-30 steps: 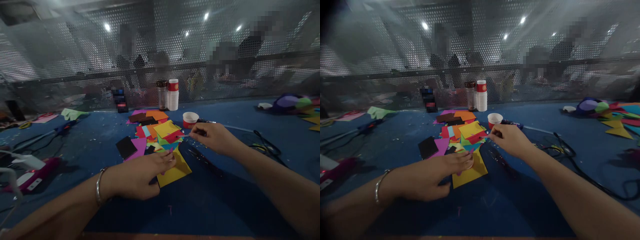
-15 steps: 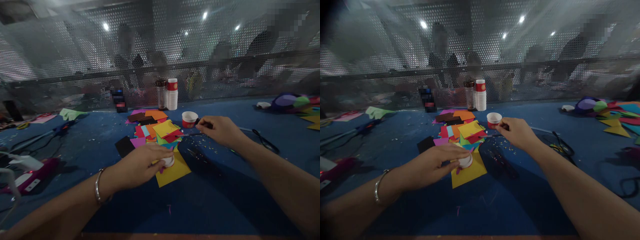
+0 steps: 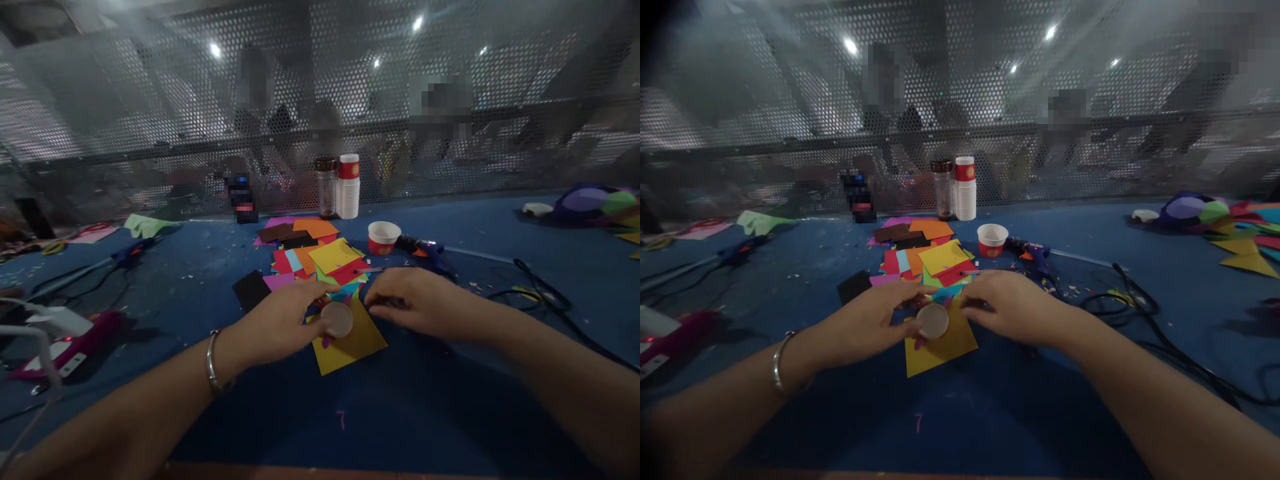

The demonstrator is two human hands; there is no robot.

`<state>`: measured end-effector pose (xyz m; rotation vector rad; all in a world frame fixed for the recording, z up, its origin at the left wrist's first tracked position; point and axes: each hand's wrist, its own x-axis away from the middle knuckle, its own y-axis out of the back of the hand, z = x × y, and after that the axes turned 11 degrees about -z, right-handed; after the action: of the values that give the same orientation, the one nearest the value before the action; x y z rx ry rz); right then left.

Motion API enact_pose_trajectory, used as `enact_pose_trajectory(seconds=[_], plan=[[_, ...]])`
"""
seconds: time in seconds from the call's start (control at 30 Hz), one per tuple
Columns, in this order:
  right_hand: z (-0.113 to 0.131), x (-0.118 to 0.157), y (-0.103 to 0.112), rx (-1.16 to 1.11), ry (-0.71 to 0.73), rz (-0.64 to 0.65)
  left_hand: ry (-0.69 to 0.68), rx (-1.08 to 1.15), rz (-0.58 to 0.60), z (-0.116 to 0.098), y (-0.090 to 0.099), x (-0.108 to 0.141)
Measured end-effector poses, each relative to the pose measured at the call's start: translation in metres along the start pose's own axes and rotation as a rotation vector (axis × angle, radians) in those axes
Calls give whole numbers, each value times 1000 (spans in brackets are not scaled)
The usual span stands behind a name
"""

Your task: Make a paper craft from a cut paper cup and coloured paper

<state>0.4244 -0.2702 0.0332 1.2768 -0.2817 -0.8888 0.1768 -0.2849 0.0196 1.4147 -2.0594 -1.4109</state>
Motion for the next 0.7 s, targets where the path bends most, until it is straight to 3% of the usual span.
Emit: enact_pose_trajectory(seconds=[0.23, 0.7], plan=[[11, 4, -9, 23, 114, 117, -2, -45, 24, -6, -6, 1], [14, 6, -8, 37, 125, 134, -38, -75, 72, -8, -6, 0]])
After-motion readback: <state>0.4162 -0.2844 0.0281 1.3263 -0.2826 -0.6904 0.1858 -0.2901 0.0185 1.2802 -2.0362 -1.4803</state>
